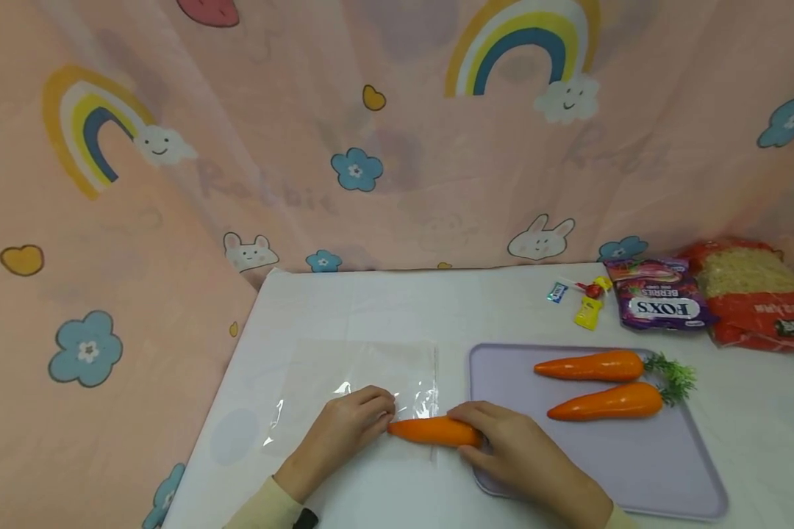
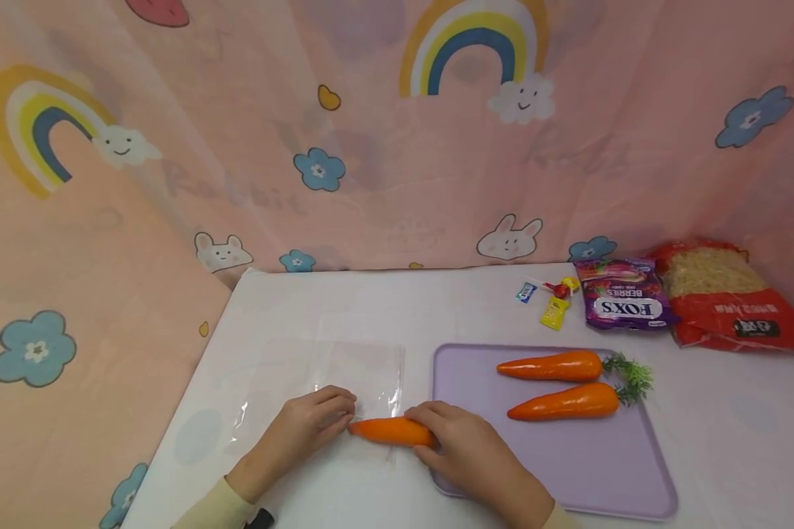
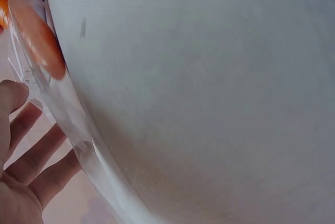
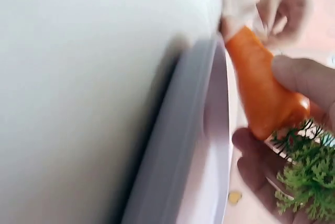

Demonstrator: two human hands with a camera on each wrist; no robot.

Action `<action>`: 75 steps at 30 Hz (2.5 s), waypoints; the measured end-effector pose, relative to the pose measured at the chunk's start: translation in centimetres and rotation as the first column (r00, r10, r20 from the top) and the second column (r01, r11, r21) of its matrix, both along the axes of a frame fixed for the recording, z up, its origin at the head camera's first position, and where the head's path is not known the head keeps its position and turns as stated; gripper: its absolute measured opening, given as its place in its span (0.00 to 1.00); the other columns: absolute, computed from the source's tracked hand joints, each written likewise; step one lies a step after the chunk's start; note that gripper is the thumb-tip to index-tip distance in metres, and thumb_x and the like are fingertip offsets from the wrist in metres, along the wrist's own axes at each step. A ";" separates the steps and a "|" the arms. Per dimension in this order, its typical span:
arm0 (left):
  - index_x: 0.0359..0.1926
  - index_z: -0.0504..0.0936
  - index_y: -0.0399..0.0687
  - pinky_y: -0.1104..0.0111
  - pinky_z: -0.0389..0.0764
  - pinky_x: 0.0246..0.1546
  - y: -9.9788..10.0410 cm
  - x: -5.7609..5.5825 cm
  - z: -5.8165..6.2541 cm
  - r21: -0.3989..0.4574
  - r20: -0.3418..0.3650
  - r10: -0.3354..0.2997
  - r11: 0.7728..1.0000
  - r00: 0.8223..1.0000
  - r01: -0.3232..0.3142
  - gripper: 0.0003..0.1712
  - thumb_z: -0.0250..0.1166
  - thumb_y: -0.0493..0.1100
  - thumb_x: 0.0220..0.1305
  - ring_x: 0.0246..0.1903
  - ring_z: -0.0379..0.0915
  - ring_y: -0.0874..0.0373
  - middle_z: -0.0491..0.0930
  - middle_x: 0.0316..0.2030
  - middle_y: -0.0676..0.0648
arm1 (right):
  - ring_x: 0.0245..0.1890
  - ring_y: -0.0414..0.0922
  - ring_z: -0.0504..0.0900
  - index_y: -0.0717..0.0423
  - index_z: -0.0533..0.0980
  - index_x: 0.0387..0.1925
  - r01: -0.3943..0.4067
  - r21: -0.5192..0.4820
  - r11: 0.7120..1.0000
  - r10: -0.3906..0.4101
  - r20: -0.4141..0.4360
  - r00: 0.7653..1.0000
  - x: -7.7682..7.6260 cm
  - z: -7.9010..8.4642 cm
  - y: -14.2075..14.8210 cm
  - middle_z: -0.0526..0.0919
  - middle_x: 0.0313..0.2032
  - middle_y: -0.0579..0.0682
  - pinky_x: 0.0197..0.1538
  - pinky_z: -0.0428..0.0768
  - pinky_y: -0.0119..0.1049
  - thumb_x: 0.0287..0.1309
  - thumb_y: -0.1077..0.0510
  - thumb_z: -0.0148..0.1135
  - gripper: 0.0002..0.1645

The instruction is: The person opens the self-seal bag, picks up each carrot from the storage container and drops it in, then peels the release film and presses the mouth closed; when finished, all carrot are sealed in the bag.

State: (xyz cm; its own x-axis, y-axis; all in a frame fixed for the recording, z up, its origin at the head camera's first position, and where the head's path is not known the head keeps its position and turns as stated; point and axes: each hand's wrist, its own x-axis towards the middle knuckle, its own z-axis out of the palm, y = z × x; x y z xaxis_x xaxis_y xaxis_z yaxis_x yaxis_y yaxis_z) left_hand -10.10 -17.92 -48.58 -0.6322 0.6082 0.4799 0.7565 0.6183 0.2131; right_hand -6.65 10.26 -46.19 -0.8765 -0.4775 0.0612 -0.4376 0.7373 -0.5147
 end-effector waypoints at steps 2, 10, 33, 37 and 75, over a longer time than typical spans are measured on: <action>0.33 0.81 0.55 0.75 0.80 0.35 0.1 0.0 0.0 0.001 0.006 0.003 1.000 1.000 -0.003 0.09 0.71 0.39 0.51 0.37 0.77 0.68 0.79 0.39 0.59 | 0.45 0.36 0.77 0.36 0.76 0.52 -0.005 0.013 1.000 0.005 -0.046 0.999 0.0 -0.1 -1.0 0.79 0.49 0.36 0.47 0.80 0.39 0.49 0.44 0.69 0.25; 0.35 0.82 0.55 0.76 0.79 0.39 0.1 0.1 0.0 0.002 0.040 0.007 1.000 0.999 -0.007 0.07 0.70 0.41 0.54 0.38 0.77 0.68 0.79 0.40 0.60 | 0.38 0.38 0.73 0.45 0.78 0.46 -0.034 -0.026 0.999 0.030 -0.146 0.989 -0.7 -1.3 -4.5 0.82 0.43 0.40 0.40 0.78 0.35 0.45 0.47 0.72 0.24; 0.34 0.81 0.55 0.76 0.80 0.36 -0.5 0.1 0.2 -0.014 0.010 0.064 0.998 0.998 -0.064 0.08 0.70 0.40 0.53 0.35 0.77 0.69 0.78 0.39 0.61 | 0.30 0.37 0.73 0.50 0.81 0.41 0.114 0.010 0.993 -0.114 0.018 0.993 0.5 -0.4 -4.3 0.79 0.32 0.40 0.34 0.79 0.35 0.43 0.47 0.73 0.21; 0.34 0.81 0.55 0.77 0.80 0.34 -0.6 0.2 0.2 -0.010 0.009 0.070 0.998 0.998 -0.070 0.08 0.70 0.40 0.52 0.33 0.78 0.69 0.78 0.39 0.61 | 0.29 0.35 0.73 0.52 0.82 0.39 0.087 -0.040 0.995 -0.086 0.023 0.996 0.5 -0.9 -5.1 0.81 0.30 0.41 0.34 0.79 0.34 0.45 0.53 0.72 0.17; 0.34 0.80 0.57 0.78 0.79 0.32 -0.7 0.2 0.2 0.011 -0.002 0.092 0.996 0.996 -0.092 0.07 0.68 0.40 0.54 0.34 0.77 0.70 0.78 0.39 0.62 | 0.22 0.27 0.74 0.50 0.80 0.29 0.087 -0.304 0.949 -0.070 0.067 0.995 0.3 -1.7 -6.0 0.78 0.23 0.34 0.25 0.74 0.24 0.44 0.64 0.68 0.09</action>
State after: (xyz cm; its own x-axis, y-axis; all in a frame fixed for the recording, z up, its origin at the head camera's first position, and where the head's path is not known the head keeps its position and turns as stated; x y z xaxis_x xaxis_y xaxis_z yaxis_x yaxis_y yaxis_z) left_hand -9.95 -18.59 -48.34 -0.6840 0.5423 0.4880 0.6971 0.6830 0.2181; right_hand -6.31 4.22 -47.90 -0.9164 -0.3731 0.1449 -0.3500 0.5711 -0.7425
